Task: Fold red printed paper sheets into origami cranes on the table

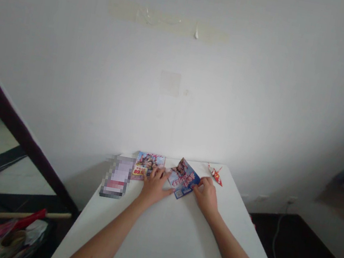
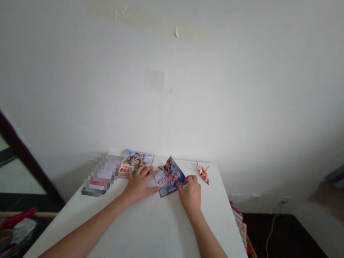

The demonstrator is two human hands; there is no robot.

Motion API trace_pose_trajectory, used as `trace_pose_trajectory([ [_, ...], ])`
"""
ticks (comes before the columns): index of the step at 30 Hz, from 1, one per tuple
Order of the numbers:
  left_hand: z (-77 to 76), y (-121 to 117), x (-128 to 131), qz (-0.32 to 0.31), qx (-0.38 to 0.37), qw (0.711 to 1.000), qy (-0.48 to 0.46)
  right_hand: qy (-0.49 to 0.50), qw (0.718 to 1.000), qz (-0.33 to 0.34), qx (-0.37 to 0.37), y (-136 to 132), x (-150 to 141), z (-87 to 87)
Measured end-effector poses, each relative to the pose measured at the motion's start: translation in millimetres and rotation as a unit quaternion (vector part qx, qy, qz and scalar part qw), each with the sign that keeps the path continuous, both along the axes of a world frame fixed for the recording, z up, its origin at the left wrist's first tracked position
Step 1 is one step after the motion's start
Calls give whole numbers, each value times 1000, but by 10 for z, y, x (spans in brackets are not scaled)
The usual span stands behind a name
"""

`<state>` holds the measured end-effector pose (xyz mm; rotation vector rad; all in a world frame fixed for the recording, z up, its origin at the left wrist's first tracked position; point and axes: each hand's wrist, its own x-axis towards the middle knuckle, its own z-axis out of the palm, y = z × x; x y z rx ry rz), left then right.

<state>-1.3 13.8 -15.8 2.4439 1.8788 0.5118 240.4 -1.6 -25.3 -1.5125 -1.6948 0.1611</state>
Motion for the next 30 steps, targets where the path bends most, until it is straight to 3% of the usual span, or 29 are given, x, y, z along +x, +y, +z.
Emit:
trace_pose_trajectory([
  [6, -11, -1, -18, -14, 3, 1000, -3, -36, 998, -36, 29, 28, -24, -90],
  [10, -17, 3, -20, -23, 1, 1000, -5, -100, 992, -22, 68, 6, -59, -35],
  [16, -42, 0, -26, -38, 3, 999, -1, -232, 971, 55, 31, -28, -45, 9],
  [21, -4, -24, -37, -54, -5, 999, -8, -212, 969, 127, -31, 14, 34, -28],
  [30, 99, -35, -111, -101, -49, 994, -19, -185, 967, 163, -56, -38, 59, 75],
])
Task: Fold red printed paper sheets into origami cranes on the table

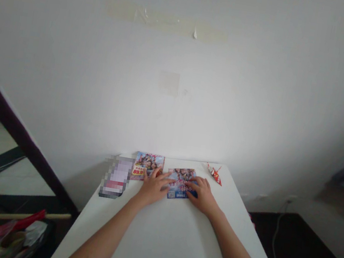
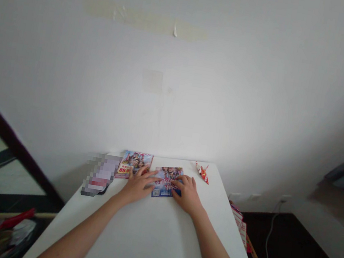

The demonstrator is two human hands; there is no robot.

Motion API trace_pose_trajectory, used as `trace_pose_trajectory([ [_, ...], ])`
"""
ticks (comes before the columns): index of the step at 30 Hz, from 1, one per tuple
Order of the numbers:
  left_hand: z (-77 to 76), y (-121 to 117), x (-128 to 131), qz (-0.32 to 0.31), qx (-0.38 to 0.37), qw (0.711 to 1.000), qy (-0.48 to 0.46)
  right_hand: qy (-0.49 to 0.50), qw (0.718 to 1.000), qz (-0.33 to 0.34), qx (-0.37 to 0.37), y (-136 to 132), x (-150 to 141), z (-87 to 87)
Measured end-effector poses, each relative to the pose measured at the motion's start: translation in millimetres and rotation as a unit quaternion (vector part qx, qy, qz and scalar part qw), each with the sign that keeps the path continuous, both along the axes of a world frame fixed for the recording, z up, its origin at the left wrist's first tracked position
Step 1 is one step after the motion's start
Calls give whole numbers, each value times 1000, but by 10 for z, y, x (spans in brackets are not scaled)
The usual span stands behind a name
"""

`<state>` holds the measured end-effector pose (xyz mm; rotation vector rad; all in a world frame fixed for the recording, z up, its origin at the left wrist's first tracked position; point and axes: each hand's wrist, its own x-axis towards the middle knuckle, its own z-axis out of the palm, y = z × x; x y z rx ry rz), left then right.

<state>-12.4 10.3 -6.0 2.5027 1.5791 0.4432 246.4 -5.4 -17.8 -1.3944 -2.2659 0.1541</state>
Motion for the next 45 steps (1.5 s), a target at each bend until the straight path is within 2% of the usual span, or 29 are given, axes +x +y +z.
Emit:
trace_pose_trajectory([
  [5, 28, 25, -72, -33, -18, 999, 13, 0, 998, 28, -56, -17, 61, 57],
  [10, 11, 46, -96, -40, -21, 999, 15, -6, 996, 39, -78, -2, 109, 83],
  [18, 5, 13, -84, -58, 21, 998, -10, 2, 999, 38, -37, -37, 84, 90],
  [23, 33, -14, -65, -51, 36, 998, -24, -4, 998, 47, -42, -42, 86, 99],
  [34, 75, -7, -46, -22, 12, 998, -61, 47, 997, 56, -29, 13, 111, 46],
  [40, 70, 3, -59, -9, 29, 996, -80, 96, 995, 18, 0, 46, 88, 1],
  [45, 39, 40, -34, 33, 60, 993, -91, 97, 994, -29, 40, 54, 36, -34],
])
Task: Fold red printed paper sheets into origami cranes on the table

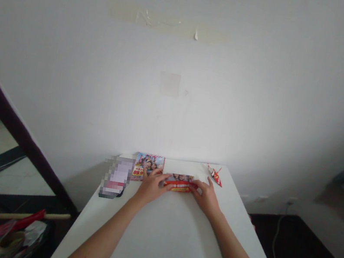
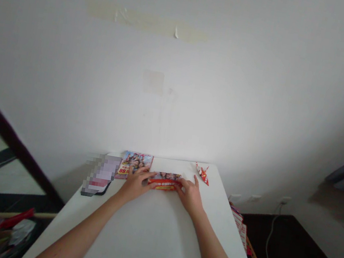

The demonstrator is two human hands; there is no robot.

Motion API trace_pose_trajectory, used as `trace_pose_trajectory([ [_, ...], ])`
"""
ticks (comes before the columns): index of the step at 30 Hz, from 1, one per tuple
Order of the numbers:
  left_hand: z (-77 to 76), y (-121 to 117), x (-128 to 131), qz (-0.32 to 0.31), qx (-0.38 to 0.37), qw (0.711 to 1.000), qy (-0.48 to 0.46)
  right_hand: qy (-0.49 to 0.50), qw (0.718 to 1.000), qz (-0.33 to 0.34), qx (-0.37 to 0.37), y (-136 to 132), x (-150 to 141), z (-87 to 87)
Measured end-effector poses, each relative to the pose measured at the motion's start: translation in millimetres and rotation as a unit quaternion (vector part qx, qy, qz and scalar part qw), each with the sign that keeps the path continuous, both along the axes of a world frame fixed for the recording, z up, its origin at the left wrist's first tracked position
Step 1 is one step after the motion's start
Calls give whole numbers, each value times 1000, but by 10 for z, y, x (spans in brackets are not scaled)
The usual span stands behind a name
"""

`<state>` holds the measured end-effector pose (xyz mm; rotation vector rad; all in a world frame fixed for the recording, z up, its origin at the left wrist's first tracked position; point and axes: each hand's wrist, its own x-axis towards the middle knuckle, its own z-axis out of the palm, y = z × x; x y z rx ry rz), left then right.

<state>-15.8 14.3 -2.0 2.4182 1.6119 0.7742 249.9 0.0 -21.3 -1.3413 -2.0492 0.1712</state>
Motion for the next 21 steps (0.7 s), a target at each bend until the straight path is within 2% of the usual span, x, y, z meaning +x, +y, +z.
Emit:
trace_pose_trajectory([
  [7, -35, 26, 40, 35, -10, 999, -16, -21, 998, -51, 11, 24, -101, -36],
  [15, -86, 2, 105, 11, 9, 999, 51, -61, 995, -83, 0, 32, -209, -18],
  [21, -100, 6, 87, 2, 5, 998, 60, -84, 992, -97, 13, 26, -240, 15],
])
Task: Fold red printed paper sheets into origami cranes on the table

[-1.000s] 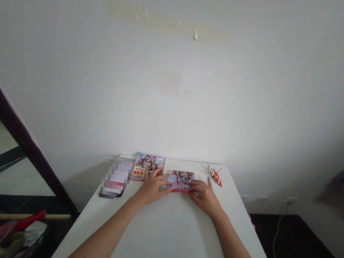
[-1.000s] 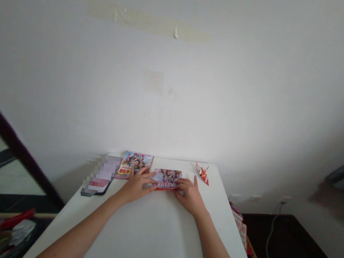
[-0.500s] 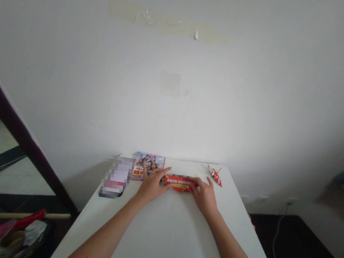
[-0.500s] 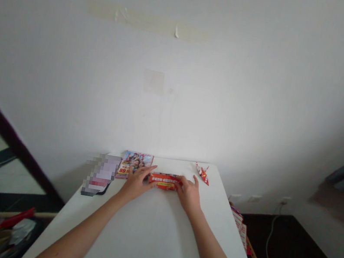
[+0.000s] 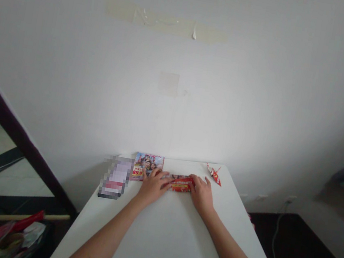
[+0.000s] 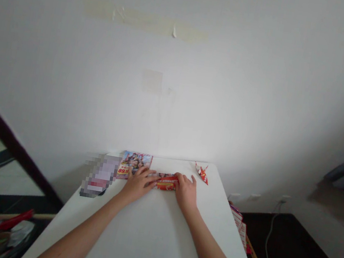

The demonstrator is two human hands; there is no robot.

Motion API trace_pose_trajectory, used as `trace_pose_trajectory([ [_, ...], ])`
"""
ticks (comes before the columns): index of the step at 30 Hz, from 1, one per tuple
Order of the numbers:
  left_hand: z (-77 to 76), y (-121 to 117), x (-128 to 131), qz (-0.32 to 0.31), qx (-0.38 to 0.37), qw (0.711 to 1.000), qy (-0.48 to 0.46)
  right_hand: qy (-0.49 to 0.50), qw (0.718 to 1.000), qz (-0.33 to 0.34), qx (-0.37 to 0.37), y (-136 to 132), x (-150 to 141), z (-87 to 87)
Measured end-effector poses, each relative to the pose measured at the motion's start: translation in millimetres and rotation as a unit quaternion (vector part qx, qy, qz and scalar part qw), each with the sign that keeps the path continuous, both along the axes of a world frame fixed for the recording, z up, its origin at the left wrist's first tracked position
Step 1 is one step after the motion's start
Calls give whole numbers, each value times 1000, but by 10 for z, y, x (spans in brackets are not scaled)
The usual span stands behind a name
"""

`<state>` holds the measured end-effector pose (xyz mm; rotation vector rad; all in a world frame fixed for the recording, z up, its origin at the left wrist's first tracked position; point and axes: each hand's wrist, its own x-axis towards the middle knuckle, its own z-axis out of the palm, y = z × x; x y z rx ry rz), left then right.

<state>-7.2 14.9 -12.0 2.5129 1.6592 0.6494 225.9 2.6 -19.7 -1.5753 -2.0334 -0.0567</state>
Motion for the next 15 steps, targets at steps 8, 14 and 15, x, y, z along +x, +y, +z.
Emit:
trace_pose_trajectory([
  [8, 26, -19, 3, 5, 16, 1000, 9, 31, 998, 5, 48, -53, 61, 3],
  [14, 27, -24, 15, 5, 14, 1000, 12, 20, 998, 22, 52, -68, 86, -62],
  [15, 27, -27, 14, 3, 19, 1000, 11, 19, 998, 21, 50, -66, 87, -64],
])
